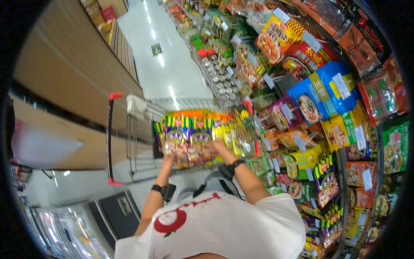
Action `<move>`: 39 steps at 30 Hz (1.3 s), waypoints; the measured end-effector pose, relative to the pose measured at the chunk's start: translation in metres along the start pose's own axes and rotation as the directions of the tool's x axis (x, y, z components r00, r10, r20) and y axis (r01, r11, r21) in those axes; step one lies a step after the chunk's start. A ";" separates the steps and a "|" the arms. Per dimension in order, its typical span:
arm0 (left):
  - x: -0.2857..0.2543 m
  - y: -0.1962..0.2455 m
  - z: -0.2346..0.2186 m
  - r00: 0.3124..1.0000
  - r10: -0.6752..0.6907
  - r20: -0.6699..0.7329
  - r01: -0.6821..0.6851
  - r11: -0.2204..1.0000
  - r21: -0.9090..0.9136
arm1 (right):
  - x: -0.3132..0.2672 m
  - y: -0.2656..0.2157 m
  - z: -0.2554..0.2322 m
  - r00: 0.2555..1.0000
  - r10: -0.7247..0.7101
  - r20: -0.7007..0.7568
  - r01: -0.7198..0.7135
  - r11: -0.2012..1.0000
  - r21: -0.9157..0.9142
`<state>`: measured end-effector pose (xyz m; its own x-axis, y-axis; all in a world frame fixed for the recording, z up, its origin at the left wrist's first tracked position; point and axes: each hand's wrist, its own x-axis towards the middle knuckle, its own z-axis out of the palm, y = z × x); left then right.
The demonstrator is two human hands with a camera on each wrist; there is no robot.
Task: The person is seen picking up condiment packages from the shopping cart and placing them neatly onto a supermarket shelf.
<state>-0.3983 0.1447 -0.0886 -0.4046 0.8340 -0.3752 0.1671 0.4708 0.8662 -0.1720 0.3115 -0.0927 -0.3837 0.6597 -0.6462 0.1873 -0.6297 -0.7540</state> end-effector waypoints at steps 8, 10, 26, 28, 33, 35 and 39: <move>0.051 -0.123 0.069 0.836 -0.242 0.493 -0.229 0.662 0.713 | 0.093 0.047 -0.033 1.000 0.013 -0.022 -0.021 0.893 -0.449; 0.040 -0.107 0.065 0.798 -0.271 0.537 -0.158 0.767 0.622 | 0.101 0.053 -0.030 0.991 0.120 -0.058 -0.132 0.930 -0.343; 0.051 -0.156 0.073 0.756 -0.423 0.499 0.048 0.797 0.602 | 0.092 0.079 -0.004 0.957 0.270 0.104 -0.226 0.922 -0.315; 0.043 -0.113 0.070 0.781 -0.494 0.382 0.167 0.754 0.635 | 0.107 0.101 -0.007 0.942 0.271 0.198 -0.200 0.928 -0.316; 0.034 -0.077 0.034 0.813 0.116 0.571 -0.296 0.926 0.233 | 0.094 0.082 0.001 0.940 0.339 0.017 -0.299 0.850 -0.433; 0.053 -0.152 0.052 0.848 0.013 0.530 0.054 0.993 -0.110 | 0.089 0.079 0.004 0.953 0.301 -0.034 -0.286 0.854 -0.435; 0.054 -0.151 0.062 0.682 -0.320 0.658 0.725 0.414 -0.550 | 0.070 0.062 0.010 0.940 0.271 -0.206 -0.340 0.739 -0.581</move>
<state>-0.3894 0.1363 -0.2602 0.2621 0.6075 -0.7498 -0.7188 0.6413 0.2683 -0.1958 0.3147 -0.1834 -0.1239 0.5338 -0.8365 0.7945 -0.4517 -0.4059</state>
